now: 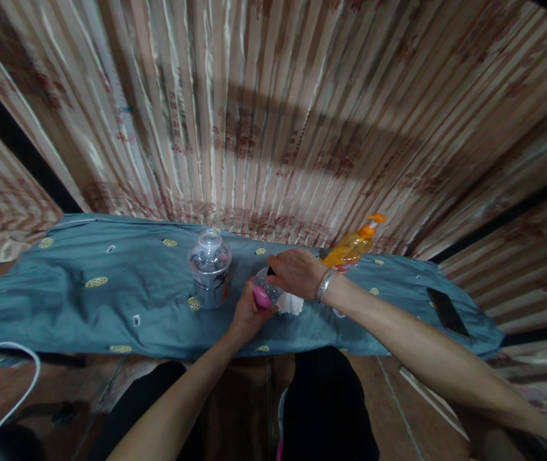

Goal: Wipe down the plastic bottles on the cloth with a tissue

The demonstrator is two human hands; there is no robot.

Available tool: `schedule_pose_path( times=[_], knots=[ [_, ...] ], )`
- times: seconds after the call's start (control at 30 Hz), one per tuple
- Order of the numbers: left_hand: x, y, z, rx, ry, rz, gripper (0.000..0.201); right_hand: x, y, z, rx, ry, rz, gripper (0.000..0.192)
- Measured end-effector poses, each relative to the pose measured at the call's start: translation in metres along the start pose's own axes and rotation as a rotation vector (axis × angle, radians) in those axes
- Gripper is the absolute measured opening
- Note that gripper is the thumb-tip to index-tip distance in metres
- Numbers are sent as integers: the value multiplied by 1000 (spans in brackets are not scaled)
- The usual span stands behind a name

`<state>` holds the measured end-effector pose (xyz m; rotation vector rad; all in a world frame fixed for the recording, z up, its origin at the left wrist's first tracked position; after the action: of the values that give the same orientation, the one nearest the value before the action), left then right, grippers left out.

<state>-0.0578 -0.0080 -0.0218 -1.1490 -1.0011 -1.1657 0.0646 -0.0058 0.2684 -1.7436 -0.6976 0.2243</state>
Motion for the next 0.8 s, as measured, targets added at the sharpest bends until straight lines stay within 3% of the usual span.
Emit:
schedule_pose_path(
  times=[0.3,0.6,0.8],
  knots=[
    [-1,-2,0,-12,15,65,51,-6,5,1,89,-17,6,30],
    [3,0,-2,-2,15,74,51,-6,-3,3,62,7,74,28],
    [5,-2,-1,-9,28,85,52,4,6,6,60,13,139,28]
  ],
)
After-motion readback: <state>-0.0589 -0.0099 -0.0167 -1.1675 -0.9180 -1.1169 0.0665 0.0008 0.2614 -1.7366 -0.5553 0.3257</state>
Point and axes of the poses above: each hand's wrist, its own z-axis towards the middle knuckle, its own y-axis out of the palm, x = y × z, the point moved 1 cm from there along z, towards the middle knuckle, and after that the axes turned 4 degrees about z, right-handed, at the moved point
